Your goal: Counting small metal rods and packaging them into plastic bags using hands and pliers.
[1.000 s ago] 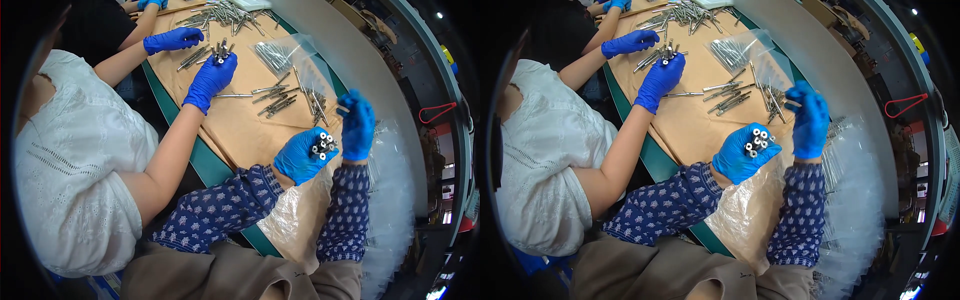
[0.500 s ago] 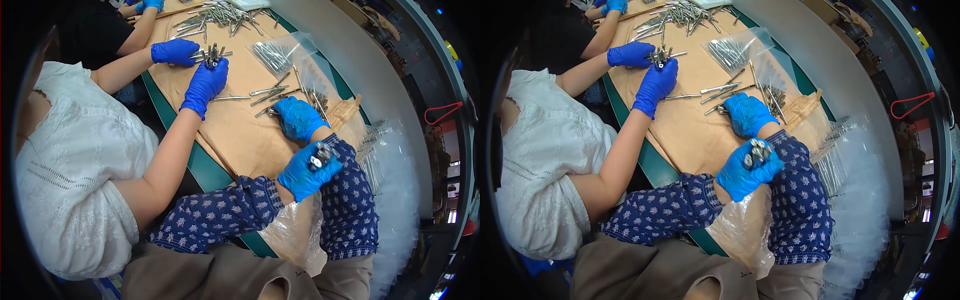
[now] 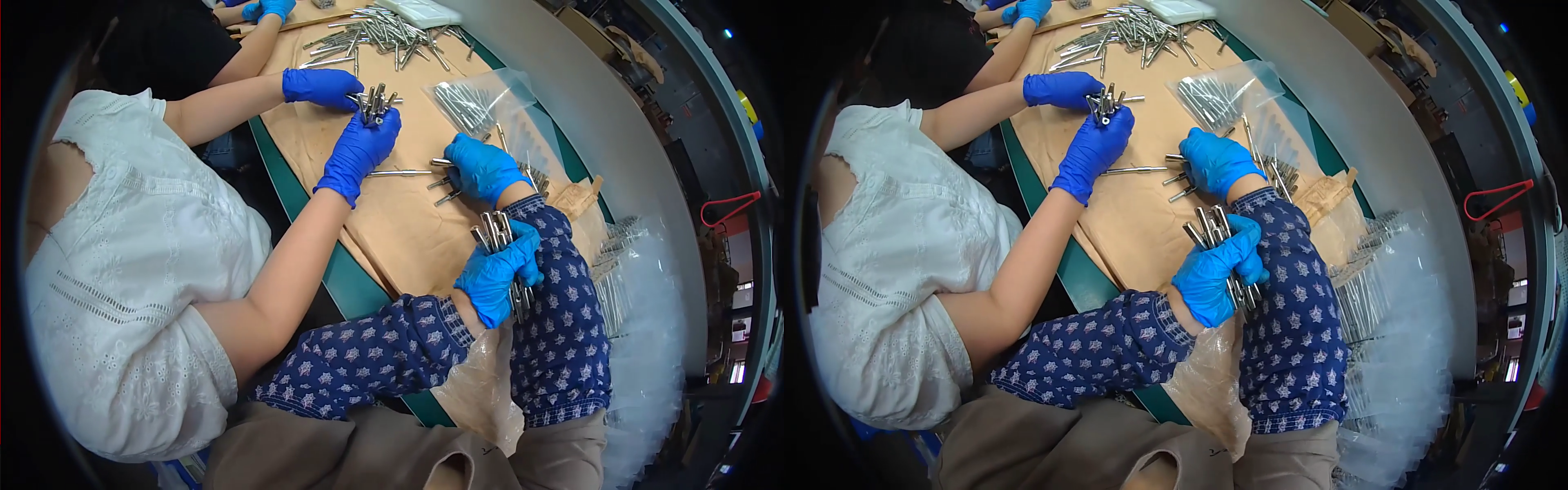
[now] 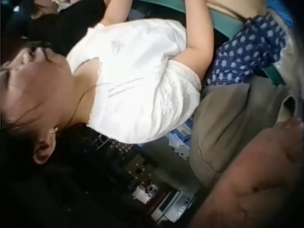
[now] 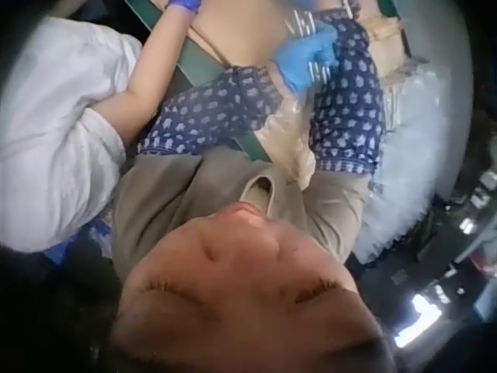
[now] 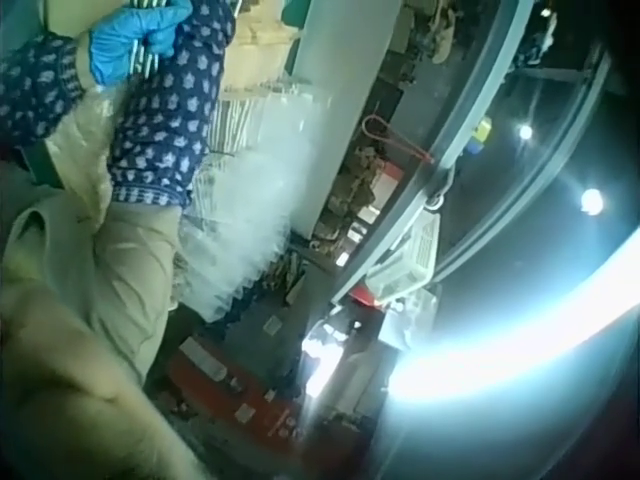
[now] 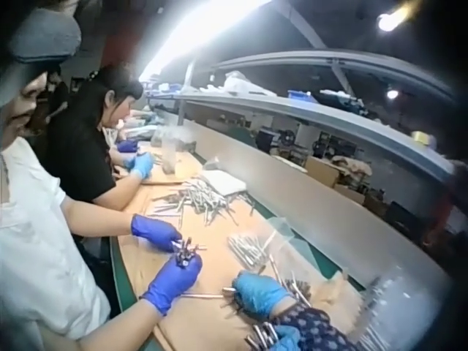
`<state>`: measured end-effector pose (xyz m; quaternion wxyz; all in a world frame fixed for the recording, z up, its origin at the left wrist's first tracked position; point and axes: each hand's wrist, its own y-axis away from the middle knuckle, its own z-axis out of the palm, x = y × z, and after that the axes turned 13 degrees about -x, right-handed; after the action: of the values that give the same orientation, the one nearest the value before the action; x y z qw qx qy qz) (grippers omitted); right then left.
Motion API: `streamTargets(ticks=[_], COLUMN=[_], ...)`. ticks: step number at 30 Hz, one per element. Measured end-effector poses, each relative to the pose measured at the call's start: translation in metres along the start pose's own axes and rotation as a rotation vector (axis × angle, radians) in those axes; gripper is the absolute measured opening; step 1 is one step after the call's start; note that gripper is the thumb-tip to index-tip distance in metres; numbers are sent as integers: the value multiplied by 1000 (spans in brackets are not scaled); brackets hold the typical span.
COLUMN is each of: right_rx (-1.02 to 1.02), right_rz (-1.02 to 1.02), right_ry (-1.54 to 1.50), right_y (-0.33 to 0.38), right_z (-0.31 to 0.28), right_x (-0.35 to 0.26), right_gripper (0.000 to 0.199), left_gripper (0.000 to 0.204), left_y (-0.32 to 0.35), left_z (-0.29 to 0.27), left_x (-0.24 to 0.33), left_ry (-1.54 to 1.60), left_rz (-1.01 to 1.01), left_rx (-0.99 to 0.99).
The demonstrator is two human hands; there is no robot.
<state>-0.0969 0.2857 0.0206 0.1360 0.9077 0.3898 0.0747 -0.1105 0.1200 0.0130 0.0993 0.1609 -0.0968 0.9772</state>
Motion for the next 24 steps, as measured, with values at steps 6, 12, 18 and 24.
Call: streamTargets(ticks=[6, 12, 18, 24], right_rx=[509, 359, 338, 110], right_rz=[-40, -20, -47, -228], right_ry=[-810, -1125, -1114, -229], right_y=[53, 130, 46, -11], right_z=[11, -19, -19, 23], right_x=[27, -15, 12, -39], right_gripper=[20, 24, 25, 19], left_gripper=[16, 20, 18, 15], left_y=[-4, -13, 0, 8], left_z=[2, -14, 9, 9], left_x=[0, -8, 14, 8], left_ry=[66, 248, -22, -297], left_rz=[-7, 0, 128, 269], left_rx=[99, 182, 160, 34])
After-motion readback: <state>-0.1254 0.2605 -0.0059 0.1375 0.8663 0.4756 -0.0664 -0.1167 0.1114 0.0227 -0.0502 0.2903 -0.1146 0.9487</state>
